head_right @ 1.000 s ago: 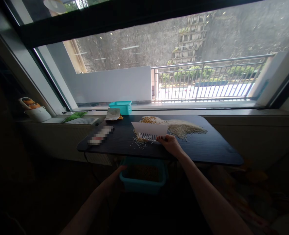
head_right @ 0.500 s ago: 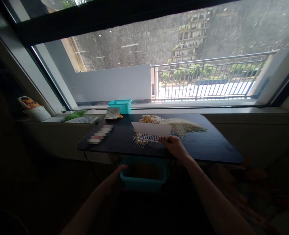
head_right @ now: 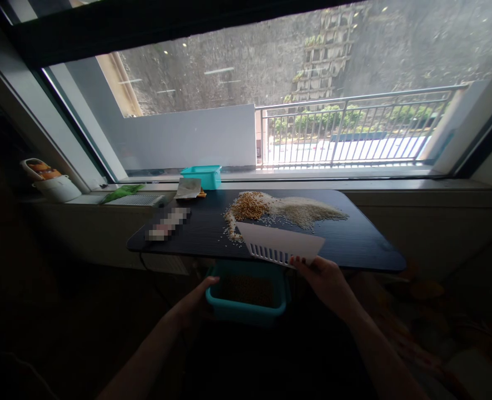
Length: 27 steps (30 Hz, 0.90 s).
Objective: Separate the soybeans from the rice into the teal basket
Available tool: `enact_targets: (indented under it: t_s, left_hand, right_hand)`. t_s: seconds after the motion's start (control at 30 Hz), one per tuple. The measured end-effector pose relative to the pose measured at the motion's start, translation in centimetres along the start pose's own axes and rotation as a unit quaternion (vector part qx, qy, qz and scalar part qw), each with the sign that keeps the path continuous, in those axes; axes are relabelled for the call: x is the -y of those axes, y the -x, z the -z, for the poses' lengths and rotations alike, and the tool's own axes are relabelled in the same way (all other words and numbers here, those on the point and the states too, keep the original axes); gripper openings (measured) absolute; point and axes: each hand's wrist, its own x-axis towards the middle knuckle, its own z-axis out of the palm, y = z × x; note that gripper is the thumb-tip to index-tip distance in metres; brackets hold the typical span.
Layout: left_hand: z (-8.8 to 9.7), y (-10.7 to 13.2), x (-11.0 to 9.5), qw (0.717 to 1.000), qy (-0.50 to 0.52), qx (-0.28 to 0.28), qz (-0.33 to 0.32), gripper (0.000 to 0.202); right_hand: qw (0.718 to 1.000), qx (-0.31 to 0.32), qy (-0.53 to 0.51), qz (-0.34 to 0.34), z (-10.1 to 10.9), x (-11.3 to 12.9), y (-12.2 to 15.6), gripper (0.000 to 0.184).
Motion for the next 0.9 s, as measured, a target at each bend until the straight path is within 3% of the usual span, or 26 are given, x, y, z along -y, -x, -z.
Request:
enact_targets:
  t_s: [0.2,0.4,0.9]
  left_hand:
    - [0.1,-0.1,0.2,1.000,0.001,0.005,0.006,0.069]
    - [0.2,-0.1,0.5,1.000,0.014,0.004,-0.002,0.070]
    - [0.1,0.0,0.3,1.000,0.008,0.005,0.000,0.069]
  right_hand:
    - [0.999,-0.029,-0.016,0.005,-1.5,1.1,-1.9,0.037]
    - [1.000,-0.013,-0.004,-0.004,-3.0,1.2,-4.3,0.033]
    - [1.000,0.017,-0.009,-0.002,-3.6,1.5,-5.1,0.034]
